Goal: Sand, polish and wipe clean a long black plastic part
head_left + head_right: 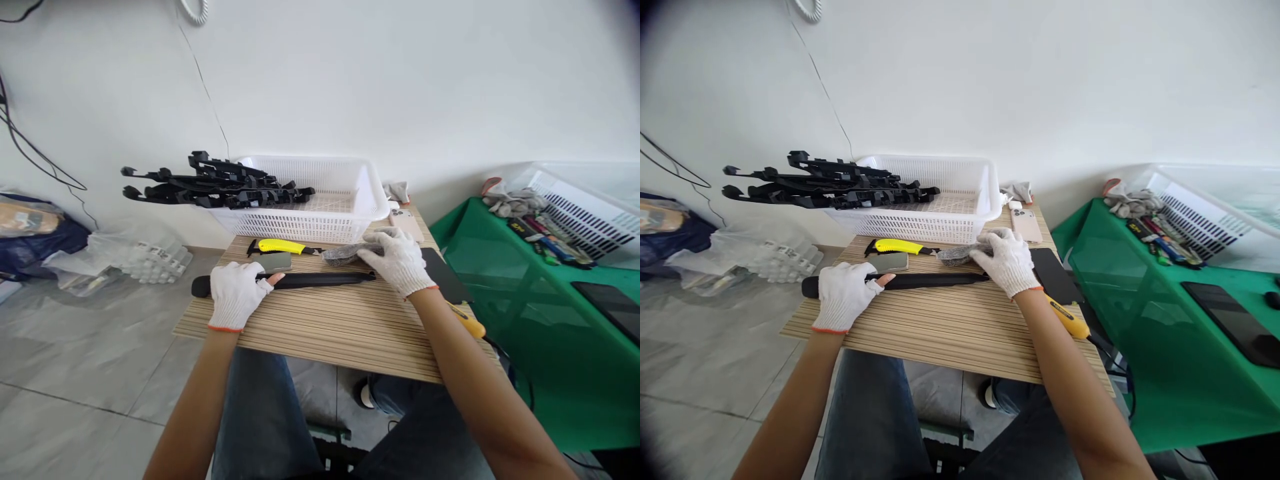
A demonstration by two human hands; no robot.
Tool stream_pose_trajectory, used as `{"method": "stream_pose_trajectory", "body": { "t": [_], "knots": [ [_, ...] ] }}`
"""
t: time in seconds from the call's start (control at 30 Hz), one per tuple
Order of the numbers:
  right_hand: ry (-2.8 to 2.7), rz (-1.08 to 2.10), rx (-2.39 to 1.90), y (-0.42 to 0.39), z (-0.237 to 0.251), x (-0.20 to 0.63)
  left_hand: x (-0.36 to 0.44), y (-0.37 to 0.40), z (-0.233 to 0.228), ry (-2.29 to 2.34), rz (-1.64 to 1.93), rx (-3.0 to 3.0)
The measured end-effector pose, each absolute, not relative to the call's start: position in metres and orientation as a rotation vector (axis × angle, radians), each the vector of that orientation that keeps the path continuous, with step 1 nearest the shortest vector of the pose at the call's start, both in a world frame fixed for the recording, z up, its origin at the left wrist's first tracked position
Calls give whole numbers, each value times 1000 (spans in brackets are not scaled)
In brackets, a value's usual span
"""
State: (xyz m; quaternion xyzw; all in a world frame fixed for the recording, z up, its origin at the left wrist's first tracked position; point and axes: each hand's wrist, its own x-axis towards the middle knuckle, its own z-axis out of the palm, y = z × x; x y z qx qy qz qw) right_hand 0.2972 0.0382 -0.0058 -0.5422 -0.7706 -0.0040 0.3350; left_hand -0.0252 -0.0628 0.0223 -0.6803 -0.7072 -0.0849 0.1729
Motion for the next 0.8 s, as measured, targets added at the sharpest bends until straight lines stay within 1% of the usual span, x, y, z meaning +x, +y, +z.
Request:
{"method": "stream_pose_trajectory", "body": {
  "t": [0.1,0.23,0.37,0.5,0.67,0.8],
  "knots": [
    [-2086,-35,-1391,37,-8,297,-26,-65,20,-2008,-238,-1920],
    [-2045,18,-1410,36,-7,298,-21,-58,25,-2005,-193,-1960],
    [-2041,35,-1446,37,-4,300,-12,-29,38,-1897,-163,-2097],
    [-2010,15,-1439,40,-3,302,-5,5,47,-1818,-128,-2112],
    [-1962,8,-1388,41,-1,298,-11,14,35,-1805,-206,-2096],
    [-1930,168,-1282,37,6,295,-20,6,26,-1857,-284,-2042]
  ]
}}
